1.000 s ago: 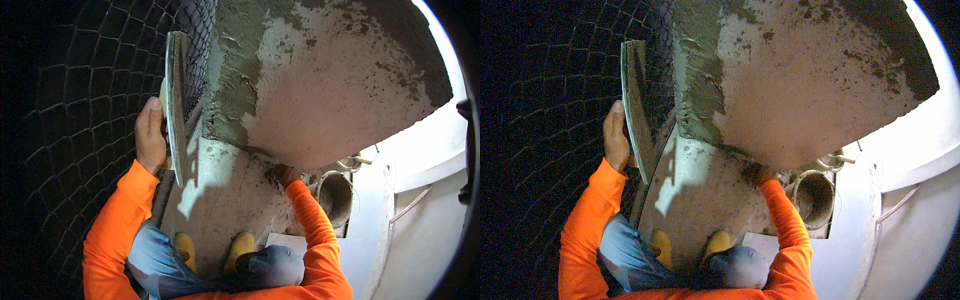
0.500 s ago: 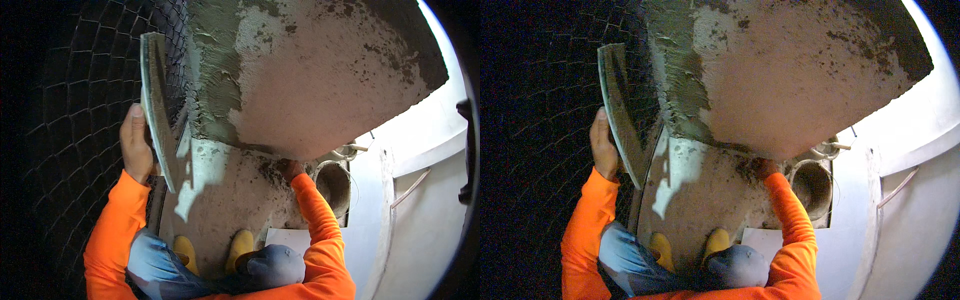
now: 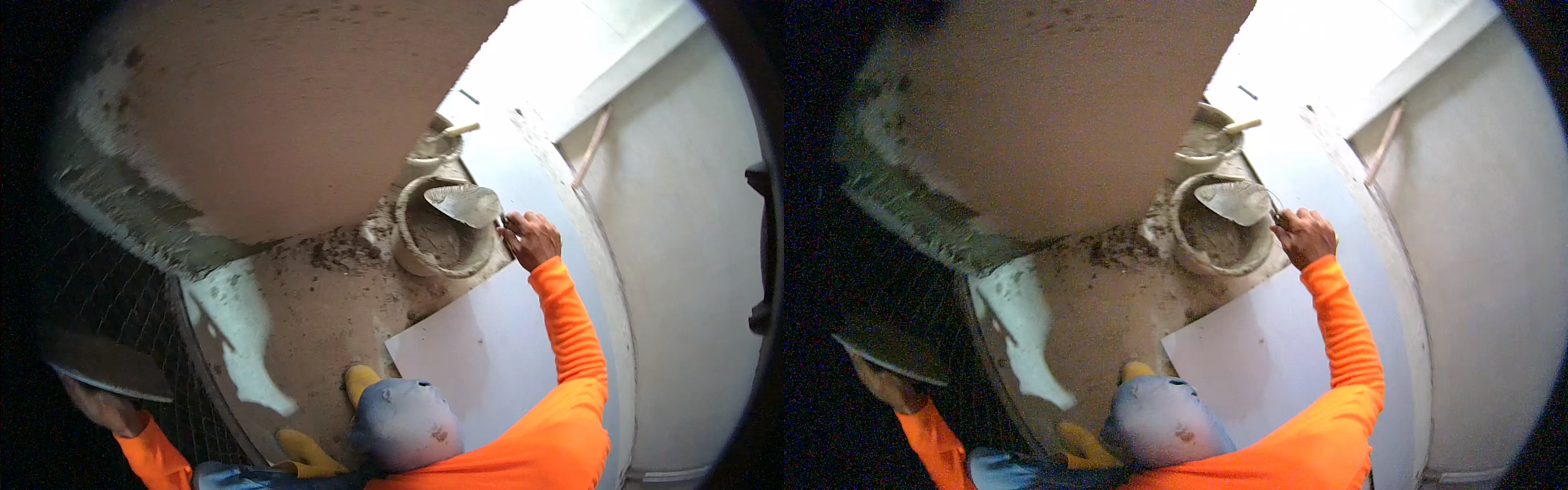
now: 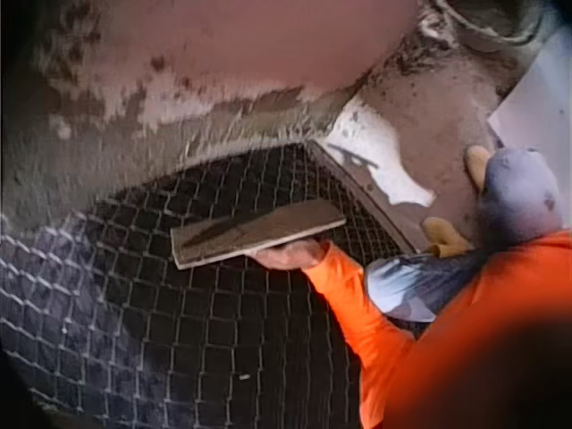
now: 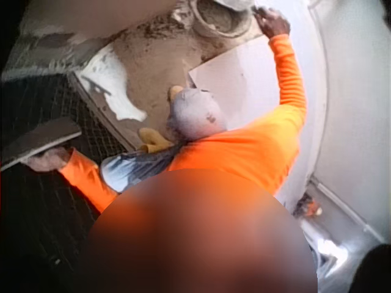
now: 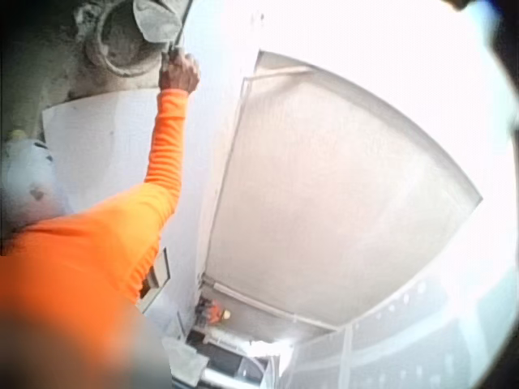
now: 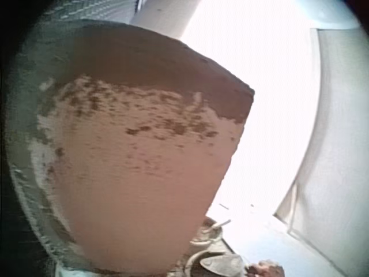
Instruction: The person scoops plaster from a bucket with a trowel and applies it to a wire mesh on a wall. They use a float to spread and smooth the plaster over the mesh, repeating the process to cover more area.
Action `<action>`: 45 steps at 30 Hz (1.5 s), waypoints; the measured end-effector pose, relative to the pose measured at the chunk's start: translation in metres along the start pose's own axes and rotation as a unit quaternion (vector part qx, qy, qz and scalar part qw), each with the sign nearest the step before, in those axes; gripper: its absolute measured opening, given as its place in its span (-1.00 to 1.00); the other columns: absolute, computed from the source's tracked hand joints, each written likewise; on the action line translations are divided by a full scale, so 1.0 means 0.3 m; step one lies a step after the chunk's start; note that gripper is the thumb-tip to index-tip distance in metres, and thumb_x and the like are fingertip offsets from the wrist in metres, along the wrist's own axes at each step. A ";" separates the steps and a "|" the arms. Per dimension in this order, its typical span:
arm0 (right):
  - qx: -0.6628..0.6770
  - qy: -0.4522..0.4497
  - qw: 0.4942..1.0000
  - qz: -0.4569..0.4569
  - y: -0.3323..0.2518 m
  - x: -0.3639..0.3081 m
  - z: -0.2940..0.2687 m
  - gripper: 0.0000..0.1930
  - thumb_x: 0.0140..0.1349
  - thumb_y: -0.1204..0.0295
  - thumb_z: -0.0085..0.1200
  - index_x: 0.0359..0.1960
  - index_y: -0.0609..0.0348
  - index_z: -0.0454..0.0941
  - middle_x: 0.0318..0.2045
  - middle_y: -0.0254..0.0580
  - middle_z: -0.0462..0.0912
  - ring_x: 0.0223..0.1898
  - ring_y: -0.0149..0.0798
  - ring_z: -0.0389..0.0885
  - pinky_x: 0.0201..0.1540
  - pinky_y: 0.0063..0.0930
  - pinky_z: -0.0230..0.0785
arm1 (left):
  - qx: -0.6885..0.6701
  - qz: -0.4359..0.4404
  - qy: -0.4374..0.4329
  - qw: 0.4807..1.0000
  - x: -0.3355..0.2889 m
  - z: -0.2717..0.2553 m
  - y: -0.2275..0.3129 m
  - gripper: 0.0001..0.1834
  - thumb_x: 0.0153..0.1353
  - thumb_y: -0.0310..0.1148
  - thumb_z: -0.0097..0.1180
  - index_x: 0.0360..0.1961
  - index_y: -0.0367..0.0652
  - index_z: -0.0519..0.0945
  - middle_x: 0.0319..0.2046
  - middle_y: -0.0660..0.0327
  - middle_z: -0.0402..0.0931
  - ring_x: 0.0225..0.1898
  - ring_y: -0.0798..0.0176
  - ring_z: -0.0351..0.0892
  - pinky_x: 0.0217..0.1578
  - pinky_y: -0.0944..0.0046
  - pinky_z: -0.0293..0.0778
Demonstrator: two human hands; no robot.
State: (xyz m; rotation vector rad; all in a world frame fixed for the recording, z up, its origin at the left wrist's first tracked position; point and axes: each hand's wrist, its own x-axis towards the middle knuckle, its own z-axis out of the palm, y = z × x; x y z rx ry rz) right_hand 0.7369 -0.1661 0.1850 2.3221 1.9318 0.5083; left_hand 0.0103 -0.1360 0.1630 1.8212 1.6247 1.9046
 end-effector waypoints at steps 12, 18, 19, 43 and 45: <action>-0.065 -0.244 0.967 0.043 -0.223 0.517 0.051 -0.75 0.16 0.29 0.11 -0.18 -0.07 0.77 -0.12 -0.23 0.78 -0.10 -0.07 0.77 -0.05 -0.17 0.64 | 0.076 -0.040 0.009 0.996 -0.017 -0.006 -0.005 -0.16 0.40 0.21 -0.07 0.43 -0.30 0.30 0.35 -0.04 0.34 0.25 -0.01 0.45 0.25 0.03 0.40; -0.104 -0.249 0.962 -0.047 -0.040 0.461 -0.060 -0.66 0.30 -0.04 0.07 -0.18 -0.18 0.75 -0.26 -0.23 0.76 -0.18 -0.10 0.74 -0.14 -0.16 0.63 | 0.111 0.032 -0.024 0.993 -0.040 -0.058 -0.089 -0.10 0.37 0.29 -0.11 0.44 -0.28 0.28 0.37 -0.05 0.31 0.27 -0.03 0.44 0.24 -0.01 0.42; -0.051 -0.243 0.968 -0.045 -0.014 0.442 -0.028 -0.68 0.31 -0.02 0.07 -0.17 -0.17 0.74 -0.28 -0.16 0.76 -0.21 -0.05 0.75 -0.17 -0.11 0.62 | 0.074 -0.001 -0.020 0.997 -0.038 -0.050 -0.106 -0.12 0.38 0.26 -0.11 0.45 -0.27 0.27 0.38 -0.05 0.31 0.28 -0.04 0.44 0.23 -0.01 0.43; -0.151 -0.333 0.854 -0.369 -0.247 0.384 0.217 -0.81 0.32 0.29 0.05 -0.37 -0.03 0.71 -0.26 -0.28 0.75 -0.15 -0.18 0.74 -0.24 -0.20 0.61 | 0.066 -0.027 0.016 0.997 0.040 0.158 0.004 -0.13 0.34 0.18 0.07 0.41 -0.30 0.26 0.29 -0.10 0.36 0.16 -0.07 0.51 0.15 -0.06 0.51; -0.150 -0.405 0.867 -0.248 -0.163 0.339 0.149 -0.80 0.24 0.31 0.10 -0.52 -0.07 0.71 -0.43 -0.28 0.76 -0.31 -0.13 0.77 -0.40 -0.17 0.59 | 0.071 -0.029 0.020 0.997 0.057 0.183 0.020 -0.15 0.34 0.18 0.07 0.39 -0.30 0.27 0.28 -0.10 0.37 0.15 -0.07 0.52 0.14 -0.06 0.51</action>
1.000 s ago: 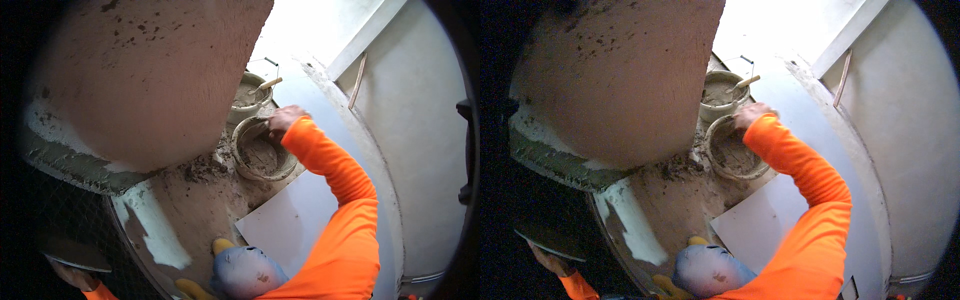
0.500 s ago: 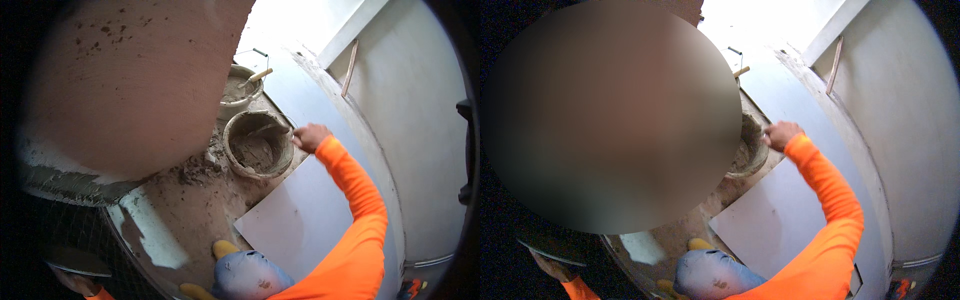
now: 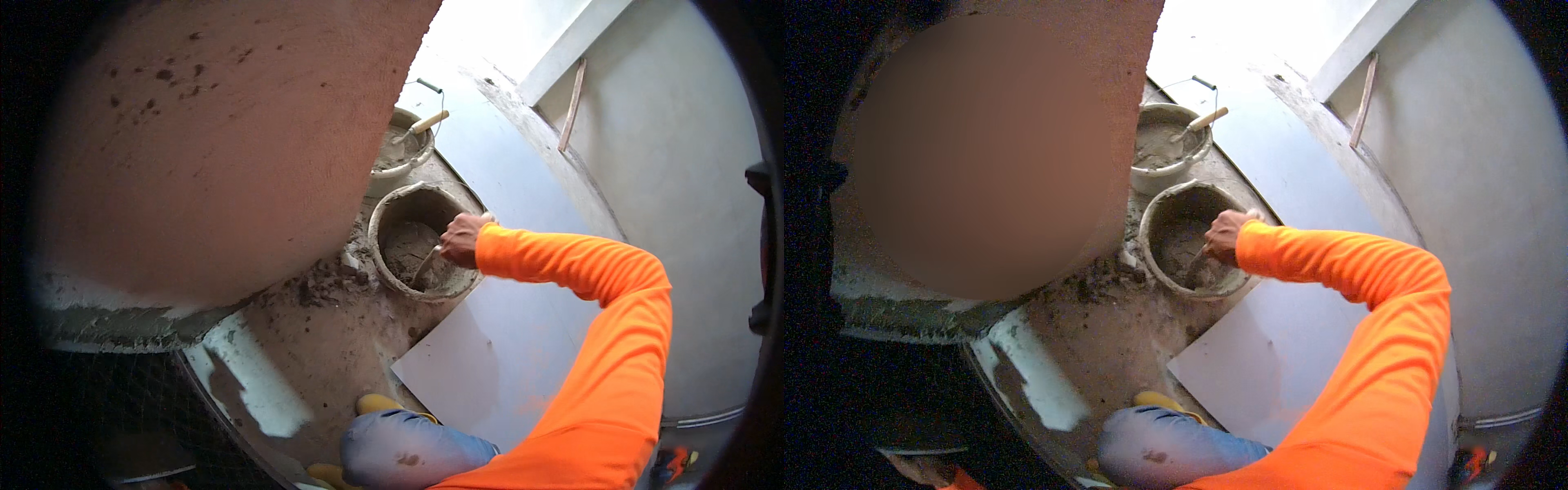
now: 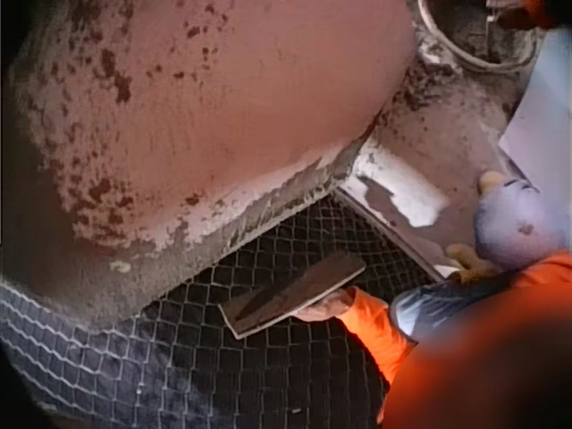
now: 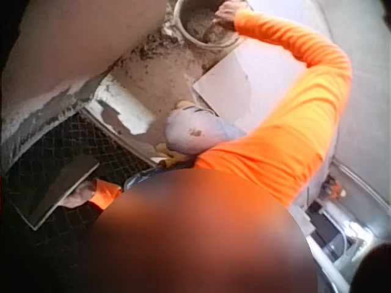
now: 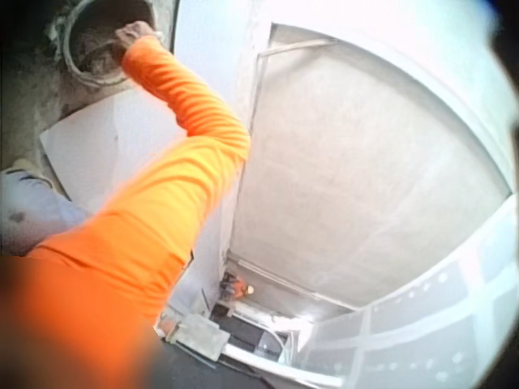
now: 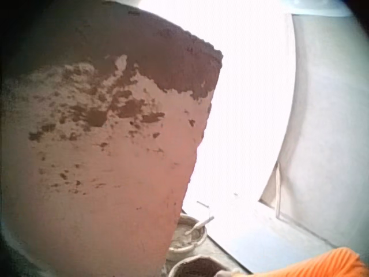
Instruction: The person scoops plaster from a bucket with a trowel and applies it to a wire mesh on a wall. They use a float to spread and smooth the plaster over the mesh, repeating the process to cover more area.
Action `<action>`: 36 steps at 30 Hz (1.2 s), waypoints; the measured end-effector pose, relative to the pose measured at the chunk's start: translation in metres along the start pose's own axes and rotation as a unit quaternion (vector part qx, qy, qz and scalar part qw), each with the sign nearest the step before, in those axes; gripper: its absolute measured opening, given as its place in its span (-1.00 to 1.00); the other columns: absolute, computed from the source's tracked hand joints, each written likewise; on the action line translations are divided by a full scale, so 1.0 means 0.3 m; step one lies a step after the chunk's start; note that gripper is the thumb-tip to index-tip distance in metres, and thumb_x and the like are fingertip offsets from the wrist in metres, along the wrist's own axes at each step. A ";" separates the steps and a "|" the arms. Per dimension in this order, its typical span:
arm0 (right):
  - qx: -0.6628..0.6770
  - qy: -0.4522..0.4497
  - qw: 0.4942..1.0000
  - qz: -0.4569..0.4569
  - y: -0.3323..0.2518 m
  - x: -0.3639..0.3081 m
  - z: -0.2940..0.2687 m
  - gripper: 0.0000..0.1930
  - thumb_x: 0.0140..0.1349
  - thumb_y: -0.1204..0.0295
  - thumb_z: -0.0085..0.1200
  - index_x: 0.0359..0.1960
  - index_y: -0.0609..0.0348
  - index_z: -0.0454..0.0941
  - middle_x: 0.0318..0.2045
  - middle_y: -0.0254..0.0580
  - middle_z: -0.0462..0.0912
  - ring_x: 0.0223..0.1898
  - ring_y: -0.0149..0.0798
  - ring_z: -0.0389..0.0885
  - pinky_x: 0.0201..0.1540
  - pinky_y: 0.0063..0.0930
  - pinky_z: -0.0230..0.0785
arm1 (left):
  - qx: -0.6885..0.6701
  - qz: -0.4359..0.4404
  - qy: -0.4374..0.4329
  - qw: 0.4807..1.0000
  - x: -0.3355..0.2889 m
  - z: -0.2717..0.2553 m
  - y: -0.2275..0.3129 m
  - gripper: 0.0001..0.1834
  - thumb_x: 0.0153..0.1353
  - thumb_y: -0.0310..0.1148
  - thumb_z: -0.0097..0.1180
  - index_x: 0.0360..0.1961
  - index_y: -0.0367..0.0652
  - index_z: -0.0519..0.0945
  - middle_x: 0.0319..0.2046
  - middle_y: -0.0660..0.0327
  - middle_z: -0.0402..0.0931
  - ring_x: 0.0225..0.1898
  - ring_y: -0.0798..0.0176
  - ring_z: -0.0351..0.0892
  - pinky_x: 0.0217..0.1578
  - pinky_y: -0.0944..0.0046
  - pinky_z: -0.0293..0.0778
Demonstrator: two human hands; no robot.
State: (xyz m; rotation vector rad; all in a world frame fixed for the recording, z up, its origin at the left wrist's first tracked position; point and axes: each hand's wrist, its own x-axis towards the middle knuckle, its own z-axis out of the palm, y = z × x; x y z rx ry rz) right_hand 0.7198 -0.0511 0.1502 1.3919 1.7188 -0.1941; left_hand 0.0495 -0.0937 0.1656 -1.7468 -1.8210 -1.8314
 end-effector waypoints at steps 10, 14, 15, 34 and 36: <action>-0.064 -0.063 0.994 0.054 0.074 0.116 0.052 -0.84 0.19 0.30 0.18 -0.29 -0.09 0.81 -0.30 -0.26 0.80 -0.23 -0.15 0.79 -0.23 -0.18 0.61 | -0.004 -0.013 0.007 1.000 -0.046 0.047 0.023 -0.20 0.33 0.15 0.10 0.34 -0.29 0.31 0.23 -0.08 0.40 0.11 -0.06 0.53 0.11 -0.05 0.52; 0.031 -0.043 0.993 -0.103 0.042 -0.022 -0.096 -0.75 0.21 0.25 0.16 -0.16 -0.04 0.77 -0.27 -0.12 0.78 -0.21 -0.03 0.75 -0.10 -0.20 0.58 | -0.005 -0.010 0.009 1.000 -0.042 0.052 0.034 -0.22 0.33 0.14 0.11 0.31 -0.29 0.33 0.21 -0.07 0.42 0.09 -0.05 0.54 0.09 -0.05 0.52; 0.024 -0.061 0.989 -0.134 0.044 -0.062 -0.140 -0.75 0.21 0.24 0.16 -0.15 -0.03 0.77 -0.29 -0.12 0.77 -0.24 -0.05 0.75 -0.12 -0.18 0.58 | -0.004 -0.007 0.008 1.000 -0.040 0.051 0.037 -0.22 0.33 0.14 0.11 0.31 -0.29 0.34 0.20 -0.07 0.42 0.09 -0.05 0.54 0.09 -0.05 0.52; 0.048 -0.035 0.988 0.141 0.102 0.251 0.053 -0.76 0.25 0.29 0.19 -0.09 -0.09 0.77 -0.09 -0.30 0.78 -0.02 -0.17 0.74 -0.01 -0.19 0.61 | -0.011 -0.009 0.024 1.000 -0.087 0.026 0.060 -0.32 0.33 0.10 0.16 0.20 -0.28 0.42 0.09 -0.03 0.49 0.00 -0.03 0.57 0.02 -0.03 0.54; -0.032 0.006 0.980 0.195 0.100 0.273 0.068 -0.79 0.31 0.24 0.13 -0.18 -0.05 0.78 -0.14 -0.23 0.79 -0.05 -0.14 0.76 -0.05 -0.22 0.62 | -0.013 -0.010 0.024 1.000 -0.087 0.021 0.061 -0.33 0.33 0.09 0.17 0.18 -0.28 0.43 0.08 -0.03 0.50 -0.01 -0.03 0.58 0.02 -0.03 0.55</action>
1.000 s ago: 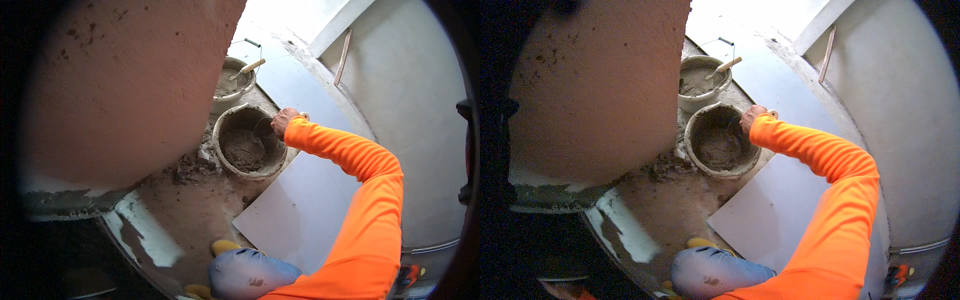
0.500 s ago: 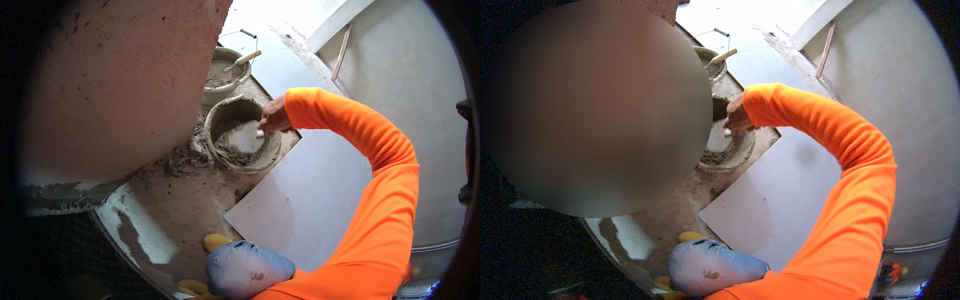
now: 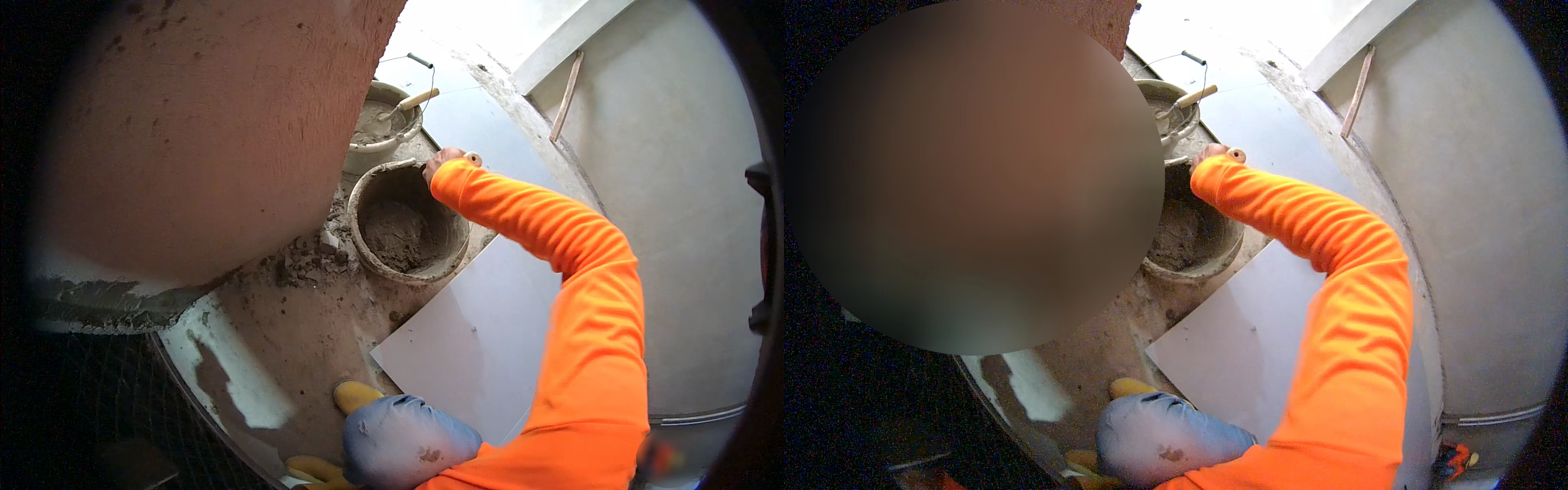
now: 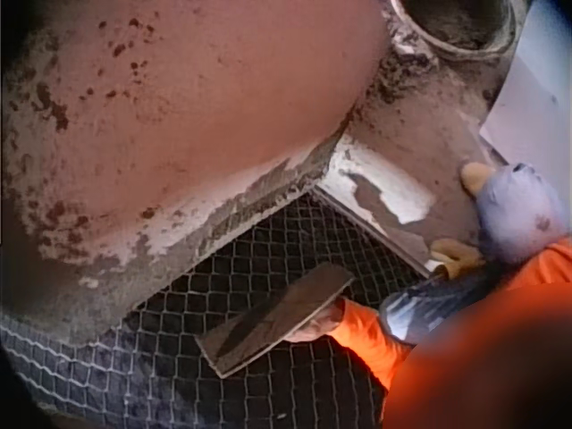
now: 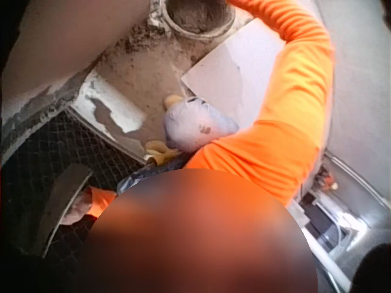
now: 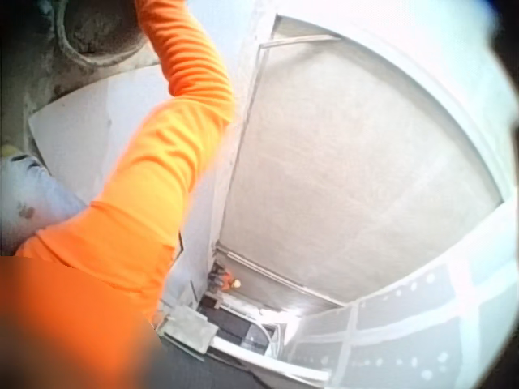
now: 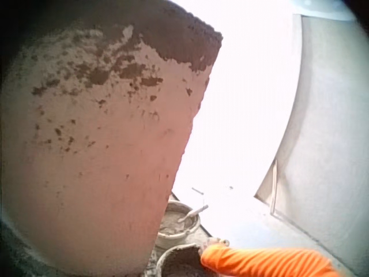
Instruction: The person scoops plaster from a bucket with a trowel and applies it to a wire mesh on a wall. They use a float to spread and smooth the plaster over the mesh, repeating the process to cover more area.
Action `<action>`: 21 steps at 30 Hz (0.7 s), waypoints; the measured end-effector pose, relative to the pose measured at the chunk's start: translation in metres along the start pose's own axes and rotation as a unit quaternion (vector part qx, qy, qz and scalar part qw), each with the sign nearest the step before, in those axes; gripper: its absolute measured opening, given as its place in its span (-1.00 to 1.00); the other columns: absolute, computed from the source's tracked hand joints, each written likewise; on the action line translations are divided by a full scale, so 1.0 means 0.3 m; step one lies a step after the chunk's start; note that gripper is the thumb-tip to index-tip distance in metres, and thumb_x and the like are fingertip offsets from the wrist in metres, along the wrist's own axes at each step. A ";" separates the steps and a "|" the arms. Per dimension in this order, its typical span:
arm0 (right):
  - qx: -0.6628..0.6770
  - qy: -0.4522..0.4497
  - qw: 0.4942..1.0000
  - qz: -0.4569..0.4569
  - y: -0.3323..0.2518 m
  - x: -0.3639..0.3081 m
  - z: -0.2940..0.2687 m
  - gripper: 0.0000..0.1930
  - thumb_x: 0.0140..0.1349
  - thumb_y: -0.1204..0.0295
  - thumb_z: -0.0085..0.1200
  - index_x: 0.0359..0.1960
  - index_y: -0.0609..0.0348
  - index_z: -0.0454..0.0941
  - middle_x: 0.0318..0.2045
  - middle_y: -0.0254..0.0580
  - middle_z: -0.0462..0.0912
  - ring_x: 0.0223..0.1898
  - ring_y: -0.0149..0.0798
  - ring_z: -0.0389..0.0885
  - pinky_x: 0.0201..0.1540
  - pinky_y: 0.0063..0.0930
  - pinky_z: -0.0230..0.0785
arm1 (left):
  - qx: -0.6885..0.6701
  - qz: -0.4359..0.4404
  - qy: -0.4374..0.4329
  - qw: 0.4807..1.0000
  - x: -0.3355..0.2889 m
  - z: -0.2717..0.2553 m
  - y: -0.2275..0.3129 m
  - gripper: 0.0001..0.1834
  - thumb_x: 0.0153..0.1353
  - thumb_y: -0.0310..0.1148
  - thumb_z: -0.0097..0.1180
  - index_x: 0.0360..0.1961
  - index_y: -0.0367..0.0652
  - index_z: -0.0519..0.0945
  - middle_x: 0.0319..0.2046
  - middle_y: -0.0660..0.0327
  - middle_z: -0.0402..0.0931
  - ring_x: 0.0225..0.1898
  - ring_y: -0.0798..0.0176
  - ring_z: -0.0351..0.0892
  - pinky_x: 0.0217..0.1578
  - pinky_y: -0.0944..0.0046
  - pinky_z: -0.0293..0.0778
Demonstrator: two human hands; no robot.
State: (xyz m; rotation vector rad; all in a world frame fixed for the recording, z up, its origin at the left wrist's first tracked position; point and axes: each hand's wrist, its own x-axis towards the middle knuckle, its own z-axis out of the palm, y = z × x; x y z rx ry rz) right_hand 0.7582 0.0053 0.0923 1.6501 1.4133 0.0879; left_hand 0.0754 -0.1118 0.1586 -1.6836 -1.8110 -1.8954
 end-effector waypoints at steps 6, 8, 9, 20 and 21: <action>0.106 0.000 0.987 -0.119 0.011 -0.134 0.126 -0.74 0.25 0.22 0.04 -0.29 -0.02 0.77 -0.29 -0.18 0.79 -0.19 -0.07 0.78 -0.16 -0.10 0.64 | -0.002 0.006 0.013 1.000 -0.002 -0.020 0.011 -0.36 0.33 0.08 0.18 0.15 -0.27 0.46 0.05 -0.01 0.52 -0.04 -0.02 0.59 0.00 -0.02 0.55; 0.086 0.023 0.993 -0.074 0.041 -0.172 0.108 -0.75 0.18 0.24 0.06 -0.26 -0.04 0.77 -0.32 -0.16 0.77 -0.19 -0.05 0.77 -0.16 -0.11 0.64 | -0.004 0.005 0.010 1.000 -0.006 -0.020 0.015 -0.37 0.33 0.07 0.19 0.14 -0.27 0.47 0.04 -0.01 0.52 -0.05 -0.02 0.59 -0.01 -0.02 0.55; 0.038 0.049 0.996 -0.061 0.041 -0.177 0.082 -0.74 0.25 0.25 0.02 -0.22 -0.06 0.77 -0.29 -0.20 0.78 -0.19 -0.08 0.78 -0.15 -0.12 0.65 | -0.005 0.004 0.010 1.000 -0.006 -0.019 0.018 -0.38 0.33 0.07 0.19 0.13 -0.27 0.47 0.03 -0.01 0.53 -0.05 -0.02 0.59 -0.01 -0.02 0.55; -0.025 0.012 0.998 -0.062 -0.033 -0.123 -0.039 -0.76 0.25 0.21 0.19 -0.12 -0.10 0.78 -0.09 -0.26 0.78 0.00 -0.14 0.74 -0.08 -0.14 0.62 | -0.008 0.017 0.021 1.000 -0.011 -0.039 0.054 -0.43 0.33 0.04 0.22 0.07 -0.27 0.52 -0.03 0.01 0.57 -0.10 -0.01 0.61 -0.05 -0.01 0.57; 0.021 -0.038 0.999 -0.017 -0.054 -0.111 -0.032 -0.75 0.28 0.21 0.16 -0.09 -0.09 0.77 -0.06 -0.27 0.77 0.04 -0.13 0.72 -0.05 -0.13 0.62 | -0.009 0.017 0.020 1.000 -0.010 -0.034 0.061 -0.43 0.33 0.04 0.23 0.06 -0.27 0.53 -0.03 0.02 0.57 -0.11 -0.01 0.61 -0.05 -0.01 0.57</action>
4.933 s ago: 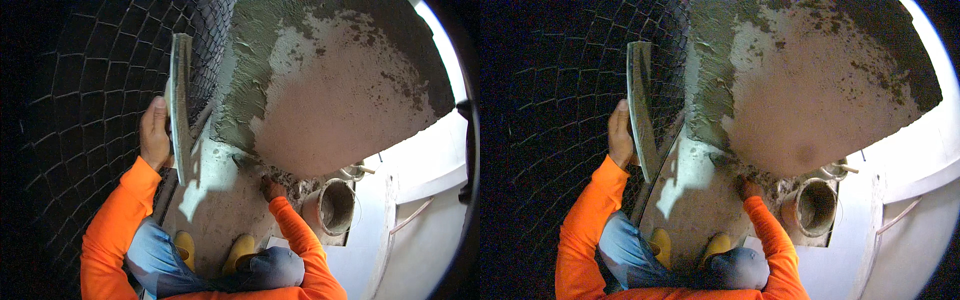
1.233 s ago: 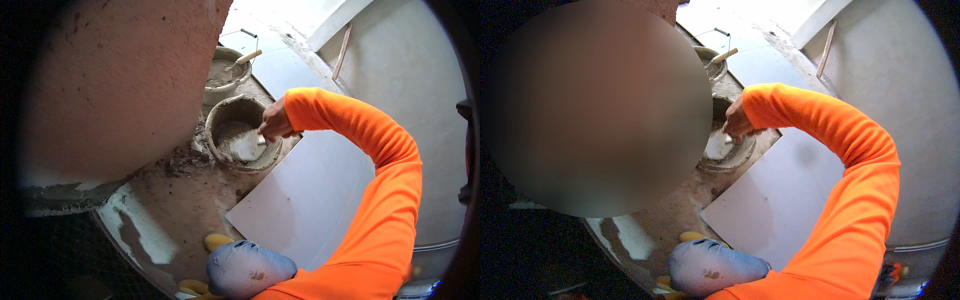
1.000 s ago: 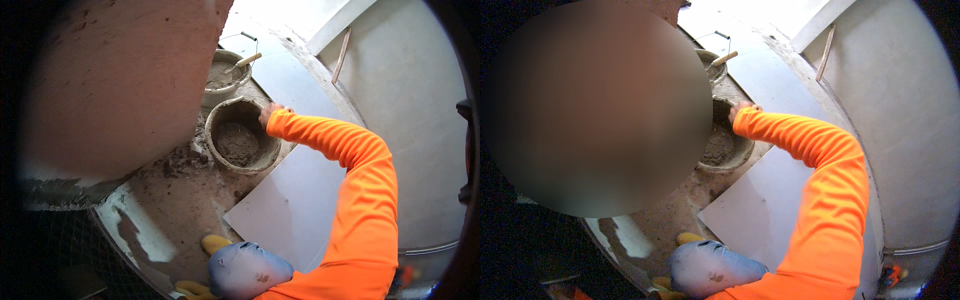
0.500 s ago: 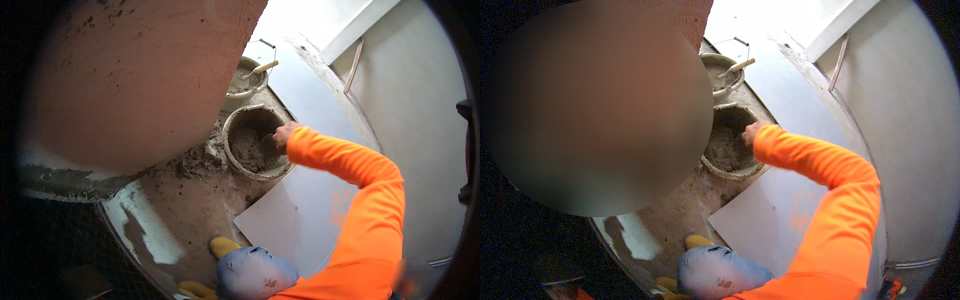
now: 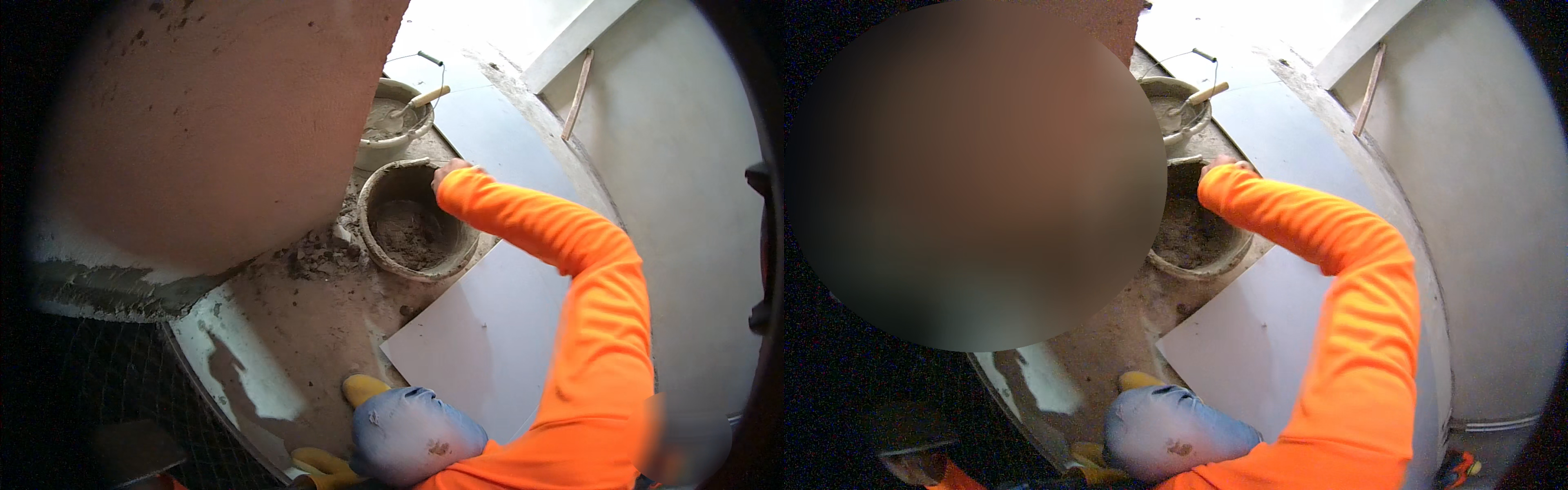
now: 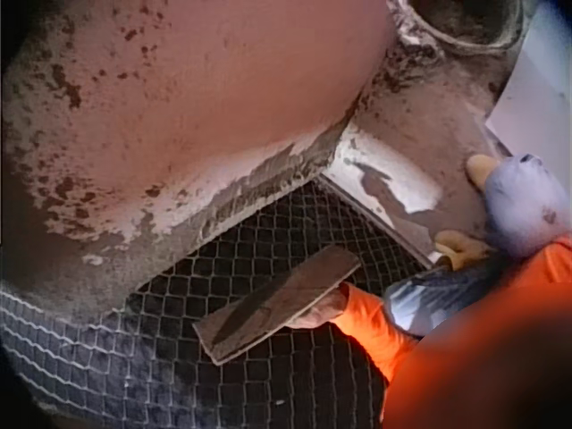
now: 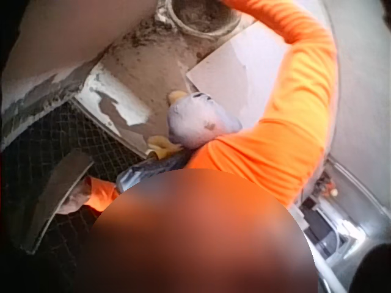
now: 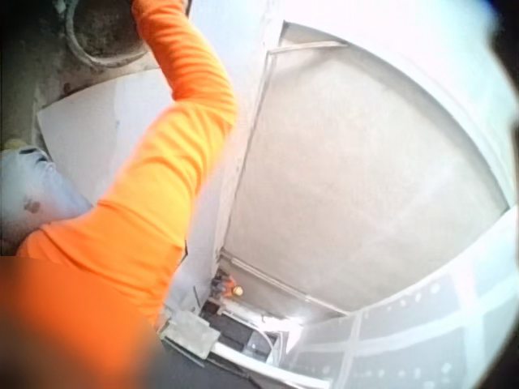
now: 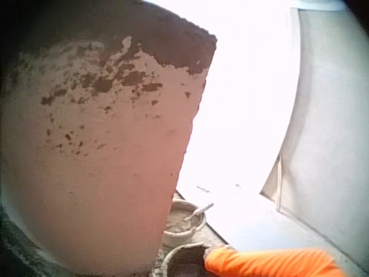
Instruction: The person scoops plaster from a bucket with a trowel and applies it to a wire mesh on a wall. They use a float to spread and smooth the plaster over the mesh, repeating the process to cover more area.
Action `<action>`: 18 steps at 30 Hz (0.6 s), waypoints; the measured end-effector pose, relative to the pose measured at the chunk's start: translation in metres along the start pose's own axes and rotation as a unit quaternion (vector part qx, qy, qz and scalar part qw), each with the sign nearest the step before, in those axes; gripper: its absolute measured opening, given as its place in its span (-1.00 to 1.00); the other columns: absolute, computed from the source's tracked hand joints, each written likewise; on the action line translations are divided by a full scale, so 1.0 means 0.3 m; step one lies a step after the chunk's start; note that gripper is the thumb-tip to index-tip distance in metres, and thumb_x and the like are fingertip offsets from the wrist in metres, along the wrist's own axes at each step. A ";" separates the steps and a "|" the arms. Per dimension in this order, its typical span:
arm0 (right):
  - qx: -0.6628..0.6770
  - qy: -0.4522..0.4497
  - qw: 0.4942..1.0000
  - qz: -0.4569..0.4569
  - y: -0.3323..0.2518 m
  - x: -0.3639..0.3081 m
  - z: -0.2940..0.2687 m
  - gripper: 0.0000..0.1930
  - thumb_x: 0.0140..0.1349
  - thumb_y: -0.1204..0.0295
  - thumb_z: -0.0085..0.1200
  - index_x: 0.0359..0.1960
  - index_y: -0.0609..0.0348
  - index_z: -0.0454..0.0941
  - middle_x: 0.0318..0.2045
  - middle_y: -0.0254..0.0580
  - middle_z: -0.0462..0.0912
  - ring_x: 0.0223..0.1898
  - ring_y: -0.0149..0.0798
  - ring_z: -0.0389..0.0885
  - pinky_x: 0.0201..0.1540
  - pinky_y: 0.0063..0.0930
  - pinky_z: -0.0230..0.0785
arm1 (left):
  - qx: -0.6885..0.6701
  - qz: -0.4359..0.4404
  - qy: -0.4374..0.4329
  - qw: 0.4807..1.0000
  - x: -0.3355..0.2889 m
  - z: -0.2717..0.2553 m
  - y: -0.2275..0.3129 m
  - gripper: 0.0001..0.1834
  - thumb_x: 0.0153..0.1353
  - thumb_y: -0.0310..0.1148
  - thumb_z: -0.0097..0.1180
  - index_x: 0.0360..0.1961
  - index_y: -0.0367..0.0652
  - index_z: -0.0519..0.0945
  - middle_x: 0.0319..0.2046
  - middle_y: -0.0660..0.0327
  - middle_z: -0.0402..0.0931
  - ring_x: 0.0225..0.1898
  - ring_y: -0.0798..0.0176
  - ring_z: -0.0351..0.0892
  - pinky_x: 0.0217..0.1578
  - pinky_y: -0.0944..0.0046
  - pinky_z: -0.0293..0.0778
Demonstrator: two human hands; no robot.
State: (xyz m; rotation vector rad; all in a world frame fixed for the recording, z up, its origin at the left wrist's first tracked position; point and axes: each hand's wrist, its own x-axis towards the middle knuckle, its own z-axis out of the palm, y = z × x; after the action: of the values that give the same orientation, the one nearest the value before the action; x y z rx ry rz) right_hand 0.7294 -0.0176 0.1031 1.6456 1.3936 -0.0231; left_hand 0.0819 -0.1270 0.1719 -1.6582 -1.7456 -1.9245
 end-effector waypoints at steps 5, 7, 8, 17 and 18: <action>0.090 -0.115 0.989 -0.033 -0.048 0.036 -0.029 -0.66 0.40 0.24 0.04 0.14 -0.12 0.67 0.22 -0.30 0.62 0.25 -0.13 0.57 0.25 -0.09 0.43 | -0.008 0.019 0.010 1.000 0.014 -0.015 0.056 -0.46 0.33 0.03 0.24 0.03 -0.26 0.55 -0.06 0.03 0.59 -0.13 0.00 0.62 -0.07 -0.01 0.57; -0.034 -0.138 0.983 -0.117 -0.011 0.043 -0.056 -0.67 0.31 0.21 0.19 0.09 -0.14 0.71 0.11 -0.33 0.70 0.10 -0.22 0.66 0.15 -0.22 0.47 | -0.016 0.043 0.022 0.999 0.023 -0.030 0.076 -0.47 0.32 0.02 0.24 0.02 -0.26 0.56 -0.07 0.03 0.59 -0.14 0.00 0.62 -0.08 0.00 0.57; 0.007 -0.127 0.990 -0.068 -0.007 0.034 -0.057 -0.65 0.21 0.19 0.32 0.04 -0.17 0.72 0.02 -0.34 0.75 -0.03 -0.28 0.68 0.06 -0.26 0.49 | -0.007 0.063 0.030 0.998 0.026 -0.034 0.080 -0.47 0.32 0.02 0.25 0.02 -0.26 0.57 -0.08 0.03 0.60 -0.14 0.00 0.62 -0.08 0.00 0.57; 0.044 -0.104 0.981 -0.156 0.033 -0.021 0.006 -0.55 0.16 0.13 0.25 0.06 -0.01 0.71 0.00 -0.16 0.75 -0.02 -0.06 0.73 0.01 -0.17 0.57 | 0.406 0.322 -0.014 0.855 0.040 -0.082 0.047 -0.66 0.31 -0.09 0.26 -0.19 -0.18 0.70 -0.13 0.00 0.62 -0.15 -0.14 0.63 -0.04 -0.07 0.55; 0.127 -0.148 0.969 -0.154 0.058 0.001 0.004 -0.60 0.16 0.10 0.25 -0.02 -0.02 0.74 -0.08 -0.15 0.76 -0.07 -0.05 0.74 -0.03 -0.18 0.57 | 0.385 0.303 -0.008 0.872 0.040 -0.084 0.041 -0.65 0.31 -0.08 0.27 -0.16 -0.19 0.70 -0.12 0.00 0.61 -0.15 -0.14 0.63 -0.04 -0.08 0.55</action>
State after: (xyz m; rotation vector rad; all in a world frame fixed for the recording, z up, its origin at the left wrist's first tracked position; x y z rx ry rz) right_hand 0.7438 -0.0165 0.1132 1.5345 1.4407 -0.6268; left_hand 0.0686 -0.1431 0.1943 -1.5901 -1.4337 -0.7840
